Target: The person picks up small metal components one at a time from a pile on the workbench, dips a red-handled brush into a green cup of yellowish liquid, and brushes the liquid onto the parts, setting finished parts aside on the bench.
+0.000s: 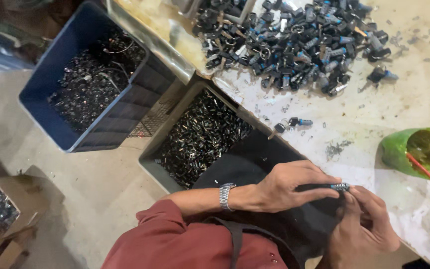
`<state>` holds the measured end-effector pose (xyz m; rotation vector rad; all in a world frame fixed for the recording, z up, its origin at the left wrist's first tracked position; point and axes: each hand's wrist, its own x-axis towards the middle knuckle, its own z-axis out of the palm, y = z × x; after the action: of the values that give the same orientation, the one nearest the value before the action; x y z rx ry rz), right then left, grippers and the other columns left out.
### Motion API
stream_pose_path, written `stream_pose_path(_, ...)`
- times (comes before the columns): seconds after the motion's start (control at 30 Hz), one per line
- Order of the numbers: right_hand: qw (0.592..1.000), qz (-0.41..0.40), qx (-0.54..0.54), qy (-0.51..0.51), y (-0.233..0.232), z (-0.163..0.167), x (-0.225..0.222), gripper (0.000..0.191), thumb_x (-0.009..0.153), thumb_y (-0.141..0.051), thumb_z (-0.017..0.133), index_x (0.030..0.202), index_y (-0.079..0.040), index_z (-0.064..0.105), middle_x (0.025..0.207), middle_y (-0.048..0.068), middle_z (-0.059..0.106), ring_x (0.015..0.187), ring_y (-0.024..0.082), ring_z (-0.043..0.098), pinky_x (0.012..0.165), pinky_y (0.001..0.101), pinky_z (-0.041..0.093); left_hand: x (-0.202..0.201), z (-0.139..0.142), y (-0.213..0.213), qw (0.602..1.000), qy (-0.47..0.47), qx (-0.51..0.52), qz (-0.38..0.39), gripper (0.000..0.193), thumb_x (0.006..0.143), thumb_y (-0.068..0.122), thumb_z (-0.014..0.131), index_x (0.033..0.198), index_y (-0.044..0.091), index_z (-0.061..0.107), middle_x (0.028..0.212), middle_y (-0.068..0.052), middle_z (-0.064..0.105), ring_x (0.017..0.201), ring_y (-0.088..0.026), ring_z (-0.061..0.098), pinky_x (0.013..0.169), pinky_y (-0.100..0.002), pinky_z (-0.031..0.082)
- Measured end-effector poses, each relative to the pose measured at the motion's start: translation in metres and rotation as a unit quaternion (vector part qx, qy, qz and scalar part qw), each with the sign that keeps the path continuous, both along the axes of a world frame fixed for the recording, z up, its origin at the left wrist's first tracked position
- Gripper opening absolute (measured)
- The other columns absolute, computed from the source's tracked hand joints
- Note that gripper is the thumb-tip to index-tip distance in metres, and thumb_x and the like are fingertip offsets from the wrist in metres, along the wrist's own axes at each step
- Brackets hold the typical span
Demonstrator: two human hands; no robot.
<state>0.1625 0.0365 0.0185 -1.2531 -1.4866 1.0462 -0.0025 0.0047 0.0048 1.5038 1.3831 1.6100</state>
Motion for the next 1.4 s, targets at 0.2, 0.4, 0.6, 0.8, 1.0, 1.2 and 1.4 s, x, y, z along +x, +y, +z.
stream_pose_path(0.2,0.996,0.008,0.077,-0.046,-0.002,-0.008,0.002,0.009,0.106,0.011,0.075,0.11,0.005,0.069,0.114,0.018,0.072,0.094,0.014,0.069,0.08,0.0199,0.054,0.001,-0.003,0.0,0.998,0.067,0.019,0.006,0.032,0.094,0.013,0.082,0.123,0.004,0.071,0.115,-0.004,0.075,0.095,-0.017,0.071,0.086,-0.026,0.061)
stream_pose_path(0.4,0.989,0.033,0.126,-0.069,-0.004,-0.011,0.006,0.009,0.109,0.013,0.075,0.113,0.008,0.07,0.116,0.021,0.074,0.101,0.018,0.073,0.09,0.024,0.059,-0.005,0.0,0.0,0.99,0.121,0.066,0.009,0.03,0.092,0.009,0.083,0.118,0.003,0.07,0.114,-0.005,0.073,0.098,-0.021,0.071,0.089,-0.029,0.061)
stream_pose_path(0.6,0.996,0.022,0.061,-0.057,-0.005,0.003,0.005,0.008,0.106,0.009,0.073,0.112,0.006,0.069,0.114,0.019,0.073,0.097,0.017,0.072,0.086,0.0231,0.057,-0.003,0.001,-0.001,0.991,0.118,0.063,0.004,0.03,0.092,0.009,0.084,0.118,0.003,0.07,0.112,-0.004,0.072,0.098,-0.021,0.071,0.089,-0.029,0.061)
stream_pose_path(0.8,0.985,0.059,0.118,-0.112,-0.006,0.007,0.004,0.008,0.106,0.012,0.074,0.111,0.008,0.068,0.115,0.021,0.072,0.107,0.02,0.073,0.098,0.0272,0.058,-0.007,0.004,-0.002,0.983,0.166,0.08,-0.001,0.029,0.095,0.009,0.082,0.119,0.002,0.067,0.113,-0.006,0.071,0.105,-0.024,0.07,0.091,-0.032,0.06)
stream_pose_path(1.0,0.992,0.053,-0.088,0.068,0.005,-0.02,0.028,0.009,0.102,0.012,0.073,0.104,0.006,0.066,0.112,0.022,0.072,0.095,0.017,0.071,0.087,0.0244,0.058,-0.018,0.009,-0.004,0.944,0.3,0.133,-0.018,0.034,0.092,0.003,0.074,0.124,-0.005,0.068,0.12,-0.014,0.071,0.114,-0.03,0.071,0.106,-0.038,0.059)
stream_pose_path(1.2,0.926,0.055,-0.167,0.334,0.006,-0.049,0.029,0.012,0.1,0.014,0.069,0.104,0.005,0.061,0.108,0.022,0.071,0.087,0.014,0.068,0.078,0.0218,0.057,-0.013,0.011,-0.001,0.982,0.135,0.12,-0.058,0.027,0.1,0.005,0.074,0.126,0.001,0.066,0.125,-0.009,0.07,0.112,-0.025,0.07,0.105,-0.033,0.058)
stream_pose_path(1.4,0.993,0.003,-0.08,0.089,-0.003,-0.026,0.015,0.01,0.103,0.012,0.071,0.112,0.006,0.068,0.1,0.018,0.069,0.077,0.011,0.062,0.071,0.0197,0.05,-0.02,0.009,0.002,0.943,0.291,0.16,-0.008,0.027,0.092,0.003,0.078,0.117,-0.003,0.07,0.115,-0.014,0.072,0.107,-0.029,0.072,0.101,-0.04,0.061)
